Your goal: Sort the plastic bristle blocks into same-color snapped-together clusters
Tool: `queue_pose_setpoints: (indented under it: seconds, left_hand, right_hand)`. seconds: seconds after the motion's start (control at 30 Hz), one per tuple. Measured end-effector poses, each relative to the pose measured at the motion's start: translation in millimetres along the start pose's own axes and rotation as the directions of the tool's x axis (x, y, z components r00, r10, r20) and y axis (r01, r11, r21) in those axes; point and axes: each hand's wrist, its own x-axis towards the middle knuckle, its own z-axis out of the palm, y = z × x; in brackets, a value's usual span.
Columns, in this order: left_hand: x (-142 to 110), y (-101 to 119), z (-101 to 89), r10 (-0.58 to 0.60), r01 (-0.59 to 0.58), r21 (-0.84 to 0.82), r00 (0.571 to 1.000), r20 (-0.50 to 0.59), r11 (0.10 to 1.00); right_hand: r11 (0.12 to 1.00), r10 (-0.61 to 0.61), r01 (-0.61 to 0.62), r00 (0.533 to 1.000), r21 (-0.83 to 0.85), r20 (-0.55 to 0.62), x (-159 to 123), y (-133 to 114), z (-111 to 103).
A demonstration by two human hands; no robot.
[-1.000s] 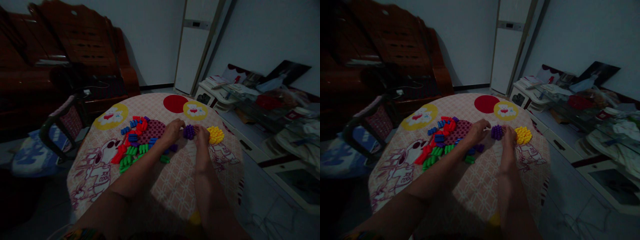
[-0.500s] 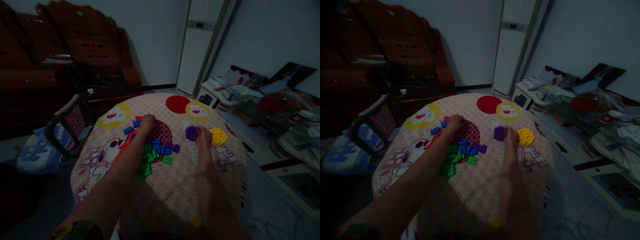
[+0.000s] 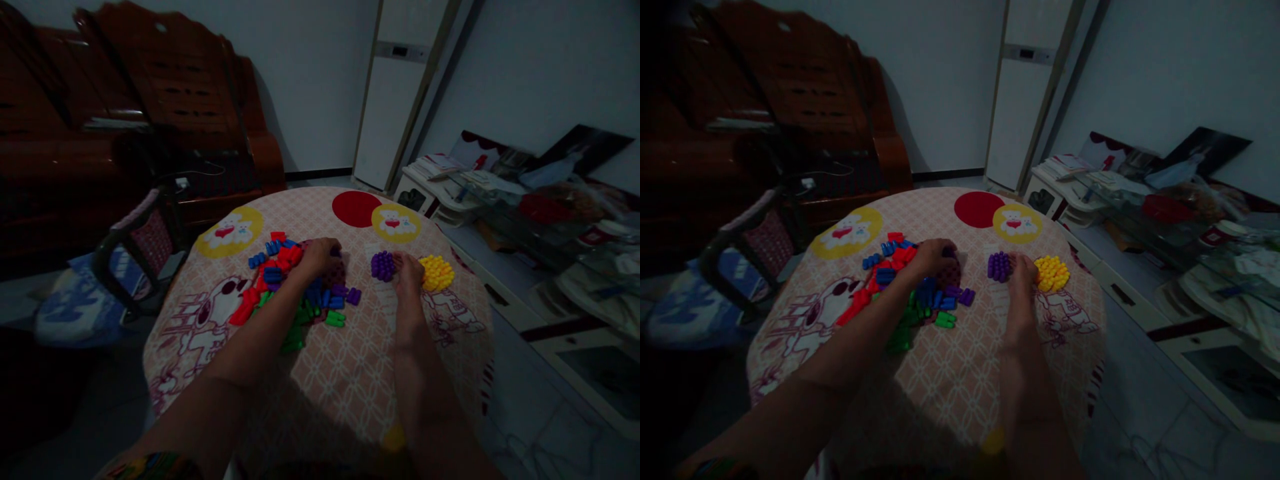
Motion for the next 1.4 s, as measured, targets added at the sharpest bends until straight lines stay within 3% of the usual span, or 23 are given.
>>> queue_pose_setpoints:
  seconds: [0.13,0.37,0.67,0.93,1.03,1.17,1.3,1.4]
  left_hand:
    - [-7,32,14.4,0.067,-0.07,-0.279,0.998,-0.022,0.958]
    - [-10,55,29.6,-0.04,0.034,-0.256,0.999,-0.018,0.966]
    - [22,70,41.7,-0.185,0.197,-0.371,0.98,0.067,0.908]
    - [19,82,55.3,-0.183,0.178,-0.341,0.983,0.016,0.923]
    - [14,82,47.9,-0.15,0.137,-0.283,0.989,-0.022,0.949]
    - [0,64,21.1,-0.046,0.027,-0.22,0.996,-0.077,0.975]
    - [-22,36,-7.6,0.015,-0.008,-0.102,0.998,0.067,0.995]
    - [-40,25,-13.4,0.011,-0.016,0.023,0.986,0.169,1.0]
  right_hand:
    - [1.0,-0.002,0.002,1.0,-0.014,-0.022,-3,-3,2]
    - [1.0,-0.002,0.001,1.0,-0.022,-0.031,-3,-3,2]
    - [0.997,-0.046,0.047,0.999,-0.053,0.025,1,-2,-1]
    - [1.0,0.022,-0.023,0.999,-0.014,-0.028,-3,-8,4]
    - [0.999,0.018,-0.019,1.0,-0.027,-0.018,-3,-8,2]
    - [0.999,0.013,-0.014,1.0,-0.042,-0.014,-4,-7,1]
    - [0.999,0.008,-0.009,1.0,-0.035,-0.026,-5,-6,2]
    - [0.999,-0.01,0.01,1.0,-0.04,-0.009,-6,-6,2]
